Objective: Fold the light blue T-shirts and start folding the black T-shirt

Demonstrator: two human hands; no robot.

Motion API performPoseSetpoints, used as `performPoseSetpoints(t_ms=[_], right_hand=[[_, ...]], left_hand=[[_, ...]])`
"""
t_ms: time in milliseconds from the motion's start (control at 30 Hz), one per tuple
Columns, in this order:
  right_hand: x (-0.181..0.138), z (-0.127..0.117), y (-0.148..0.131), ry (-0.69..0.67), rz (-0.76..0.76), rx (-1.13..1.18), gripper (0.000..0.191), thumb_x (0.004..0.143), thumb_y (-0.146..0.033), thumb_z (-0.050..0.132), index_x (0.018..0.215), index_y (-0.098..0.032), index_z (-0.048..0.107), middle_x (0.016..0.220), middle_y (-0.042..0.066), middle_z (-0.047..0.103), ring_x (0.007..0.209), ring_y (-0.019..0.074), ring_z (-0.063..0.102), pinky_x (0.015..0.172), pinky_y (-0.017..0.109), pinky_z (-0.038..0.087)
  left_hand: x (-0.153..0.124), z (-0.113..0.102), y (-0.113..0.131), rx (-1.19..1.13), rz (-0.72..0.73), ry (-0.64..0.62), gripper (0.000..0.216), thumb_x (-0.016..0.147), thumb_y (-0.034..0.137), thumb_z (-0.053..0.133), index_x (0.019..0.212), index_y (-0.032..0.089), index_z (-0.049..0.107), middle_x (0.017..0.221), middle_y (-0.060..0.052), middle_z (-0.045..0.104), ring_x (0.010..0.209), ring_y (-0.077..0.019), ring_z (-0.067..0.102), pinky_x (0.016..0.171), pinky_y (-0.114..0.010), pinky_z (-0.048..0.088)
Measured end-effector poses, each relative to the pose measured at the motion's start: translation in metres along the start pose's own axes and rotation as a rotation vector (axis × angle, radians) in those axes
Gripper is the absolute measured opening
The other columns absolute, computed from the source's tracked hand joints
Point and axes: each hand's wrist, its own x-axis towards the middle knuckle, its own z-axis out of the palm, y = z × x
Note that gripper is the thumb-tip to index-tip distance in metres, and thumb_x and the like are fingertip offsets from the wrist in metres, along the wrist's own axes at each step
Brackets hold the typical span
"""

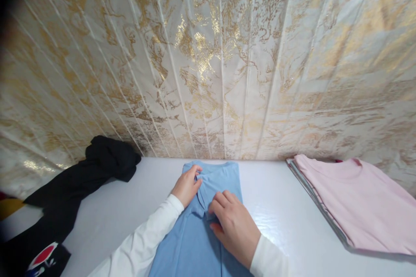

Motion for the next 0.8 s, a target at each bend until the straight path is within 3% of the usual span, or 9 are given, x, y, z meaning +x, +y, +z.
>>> performPoseSetpoints(t_ms=[267, 433, 567, 800], right_hand=[[0.006, 0.014, 0.001, 0.042, -0.007, -0.007, 0.019, 0.079, -0.001, 0.047, 0.078, -0.020, 0.052, 0.081, 0.002, 0.057, 0.077, 0.0176, 0.051, 0.070, 0.030, 0.043], [0.004, 0.016, -0.002, 0.054, -0.011, -0.020, 0.019, 0.072, -0.005, 0.057, 0.084, -0.020, 0.053, 0.087, 0.003, 0.058, 0.082, 0.0204, 0.051, 0.072, 0.033, 0.043], [0.007, 0.019, 0.000, 0.083, -0.018, -0.066, 0.016, 0.082, -0.005, 0.046, 0.079, -0.020, 0.052, 0.081, 0.004, 0.059, 0.075, 0.0192, 0.053, 0.068, 0.032, 0.043], [0.007, 0.019, 0.010, 0.201, 0.096, 0.293, 0.015, 0.091, -0.022, 0.038, 0.081, -0.022, 0.049, 0.073, 0.000, 0.059, 0.068, 0.0159, 0.058, 0.063, 0.026, 0.044]], left_hand=[[-0.001, 0.000, -0.001, 0.003, -0.012, 0.011, 0.022, 0.083, 0.008, 0.055, 0.101, 0.021, 0.055, 0.099, -0.005, 0.067, 0.100, -0.0198, 0.062, 0.086, -0.031, 0.047], [-0.002, 0.000, 0.000, -0.004, 0.009, -0.014, 0.023, 0.083, 0.011, 0.057, 0.104, 0.020, 0.053, 0.105, -0.007, 0.066, 0.103, -0.0204, 0.061, 0.088, -0.032, 0.046], [-0.003, 0.001, 0.000, -0.023, 0.035, -0.038, 0.036, 0.077, 0.007, 0.061, 0.108, 0.020, 0.050, 0.113, -0.007, 0.063, 0.105, -0.0188, 0.060, 0.092, -0.030, 0.044], [-0.001, 0.001, -0.005, -0.056, 0.011, 0.003, 0.034, 0.077, 0.005, 0.058, 0.107, 0.019, 0.051, 0.109, -0.007, 0.063, 0.103, -0.0171, 0.060, 0.088, -0.028, 0.047]])
